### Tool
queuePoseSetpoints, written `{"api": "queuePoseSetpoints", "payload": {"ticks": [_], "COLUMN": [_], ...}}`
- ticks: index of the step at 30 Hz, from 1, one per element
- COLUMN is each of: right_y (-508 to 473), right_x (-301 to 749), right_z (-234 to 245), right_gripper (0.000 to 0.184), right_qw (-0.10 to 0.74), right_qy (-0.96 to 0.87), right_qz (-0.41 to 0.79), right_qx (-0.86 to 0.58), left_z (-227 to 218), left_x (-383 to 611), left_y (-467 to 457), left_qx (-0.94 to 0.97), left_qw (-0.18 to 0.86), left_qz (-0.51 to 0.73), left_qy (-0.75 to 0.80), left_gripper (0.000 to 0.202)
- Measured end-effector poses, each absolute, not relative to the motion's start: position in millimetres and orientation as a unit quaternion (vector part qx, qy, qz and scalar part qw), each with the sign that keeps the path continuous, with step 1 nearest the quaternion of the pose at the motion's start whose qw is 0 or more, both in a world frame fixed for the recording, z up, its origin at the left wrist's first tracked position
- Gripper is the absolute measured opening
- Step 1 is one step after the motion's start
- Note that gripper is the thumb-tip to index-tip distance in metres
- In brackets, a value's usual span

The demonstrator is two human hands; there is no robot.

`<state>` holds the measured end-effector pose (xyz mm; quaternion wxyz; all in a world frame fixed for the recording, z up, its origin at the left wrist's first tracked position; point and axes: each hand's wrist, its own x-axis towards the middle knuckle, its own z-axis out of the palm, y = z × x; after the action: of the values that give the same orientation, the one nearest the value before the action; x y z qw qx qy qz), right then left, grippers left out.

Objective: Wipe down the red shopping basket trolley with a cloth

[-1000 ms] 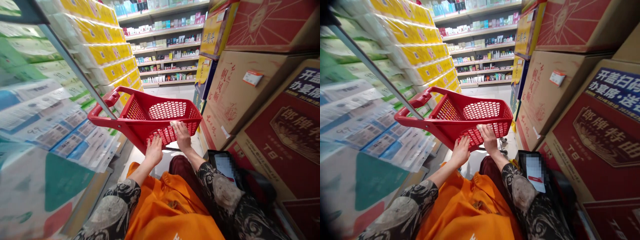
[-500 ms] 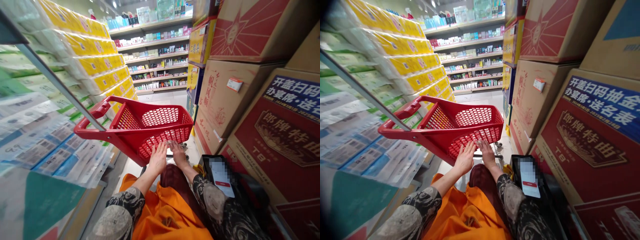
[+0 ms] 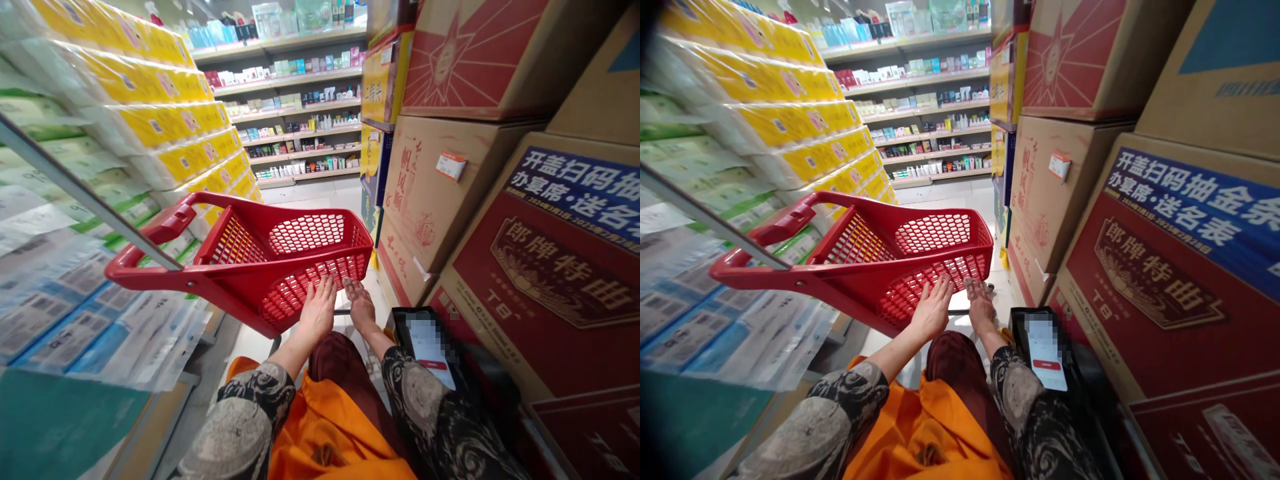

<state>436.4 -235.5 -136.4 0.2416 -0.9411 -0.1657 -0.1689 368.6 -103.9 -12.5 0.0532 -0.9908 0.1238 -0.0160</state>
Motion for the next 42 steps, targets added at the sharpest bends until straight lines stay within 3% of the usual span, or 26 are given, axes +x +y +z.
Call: {"api": "queuePoseSetpoints", "payload": {"ticks": [7, 10, 17, 26, 35, 38, 42], "right_y": [-263, -258, -239, -217, -181, -188, -182], "right_x": [480, 488, 445, 453, 415, 418, 430], "right_z": [-70, -72, -129, -43, -123, -115, -65], "right_gripper": [0.051, 0.052, 0.058, 0.053, 0.06, 0.056, 0.045], "right_qw": [0.337, 0.345, 0.337, 0.402, 0.334, 0.342, 0.372], "right_qy": [-0.082, -0.075, -0.173, -0.183, -0.3, -0.281, -0.271], "right_qz": [-0.364, -0.345, -0.204, -0.333, -0.181, -0.247, -0.378], "right_qx": [-0.865, -0.869, -0.903, -0.833, -0.875, -0.862, -0.803], "left_z": [-12, -8, -4, 0, -13, -11, -2], "left_x": [374, 373, 363, 356, 336, 333, 331], "left_y": [-105, -105, -93, -78, -52, -41, -36], "left_qx": [-0.99, -0.989, -0.991, -0.995, -0.995, -0.997, -0.998], "left_qw": [0.065, 0.071, 0.067, 0.061, 0.062, 0.054, 0.044], "left_qz": [-0.032, -0.029, -0.024, -0.038, -0.052, -0.049, -0.05], "left_qy": [0.125, 0.125, 0.116, 0.076, 0.05, 0.033, 0.006], "left_gripper": [0.064, 0.065, 0.063, 0.062, 0.063, 0.061, 0.061]}}
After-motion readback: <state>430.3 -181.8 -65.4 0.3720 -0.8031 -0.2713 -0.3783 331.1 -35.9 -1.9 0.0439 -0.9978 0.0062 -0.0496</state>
